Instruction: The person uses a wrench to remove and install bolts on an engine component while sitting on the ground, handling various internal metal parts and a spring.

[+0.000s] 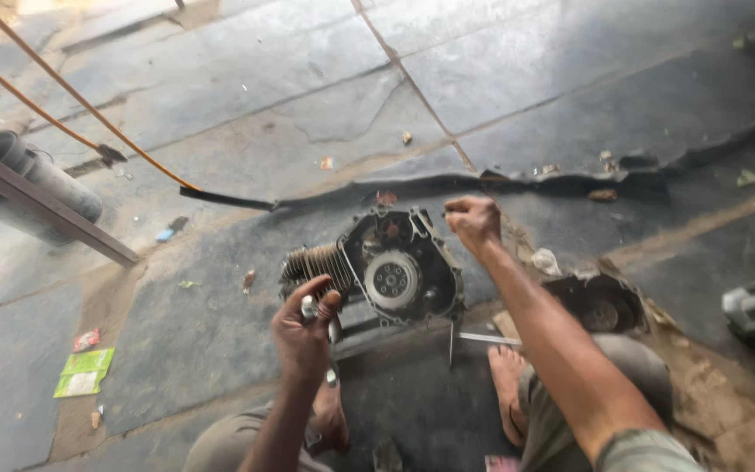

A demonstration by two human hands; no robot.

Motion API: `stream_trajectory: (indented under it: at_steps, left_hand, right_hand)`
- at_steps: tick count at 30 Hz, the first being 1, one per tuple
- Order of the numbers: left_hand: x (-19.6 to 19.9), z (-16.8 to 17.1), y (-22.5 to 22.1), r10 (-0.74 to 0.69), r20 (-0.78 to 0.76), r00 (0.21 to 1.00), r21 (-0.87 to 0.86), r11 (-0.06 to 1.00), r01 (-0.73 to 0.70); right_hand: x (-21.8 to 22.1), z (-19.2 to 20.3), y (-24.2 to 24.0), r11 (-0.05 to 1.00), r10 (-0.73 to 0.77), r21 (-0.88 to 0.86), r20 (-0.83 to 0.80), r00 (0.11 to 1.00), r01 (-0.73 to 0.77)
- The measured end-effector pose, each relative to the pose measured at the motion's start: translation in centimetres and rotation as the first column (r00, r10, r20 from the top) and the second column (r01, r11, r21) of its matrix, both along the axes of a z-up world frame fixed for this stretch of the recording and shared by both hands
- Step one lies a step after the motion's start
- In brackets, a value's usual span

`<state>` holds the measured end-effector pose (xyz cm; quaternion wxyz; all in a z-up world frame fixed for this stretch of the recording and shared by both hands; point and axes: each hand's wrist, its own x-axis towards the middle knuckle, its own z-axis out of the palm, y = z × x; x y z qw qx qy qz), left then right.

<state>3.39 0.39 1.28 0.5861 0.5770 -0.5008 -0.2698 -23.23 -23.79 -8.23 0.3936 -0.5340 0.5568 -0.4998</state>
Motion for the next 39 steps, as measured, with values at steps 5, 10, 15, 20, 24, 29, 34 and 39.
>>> stream_trajectory:
  at_steps: [5, 10, 15, 20, 24, 29, 34, 39]
  left_hand:
    - [1.5, -0.1, 0.4, 0.022, -0.083, 0.996, -0.088, 0.996, -0.030]
    - [2.0, 0.7, 1.2, 0.053, -0.067, 0.996, -0.064, 0.996, -0.058]
    - [1.6, 1.1, 1.4, 0.047, -0.137, 0.989, -0.001, 0.999, -0.048]
    - [1.4, 1.3, 1.1, 0.079, 0.062, 0.995, 0.006, 0.997, -0.079]
    - [1.1, 1.1, 0.9, 0.094, 0.027, 0.995, 0.066, 0.993, -0.096]
    - [0.7, 1.5, 1.1, 0.068, 0.101, 0.993, 0.034, 0.997, -0.071]
    - [0.8, 1.6, 1.3, 0.043, 0.124, 0.991, 0.012, 0.999, -0.045]
    - [1.0, 1.6, 1.5, 0.082, 0.084, 0.993, 0.081, 0.993, -0.089]
  right_hand:
    - [-0.2, -2.2, -1.1, 0.999, 0.035, 0.014, 0.107, 0.994, -0.037]
    - [-0.9, -2.7, -1.3, 0.998, 0.055, 0.037, 0.120, 0.991, -0.060]
    - [-0.6, -2.5, -1.3, 0.998, 0.043, 0.056, -0.054, 0.998, -0.040]
    - [1.2, -2.9, -1.6, 0.998, 0.059, 0.016, -0.150, 0.987, -0.057]
    - [2.0, -2.7, -2.0, 0.998, 0.045, -0.034, -0.197, 0.979, -0.053]
    - [1.9, -1.0, -2.0, 0.995, 0.094, 0.043, -0.160, 0.983, -0.088]
    - [1.9, -1.2, -2.0, 0.993, 0.114, 0.033, -0.180, 0.977, -0.110]
    - [2.2, -1.3, -2.1, 0.991, 0.130, 0.002, -0.261, 0.957, -0.134]
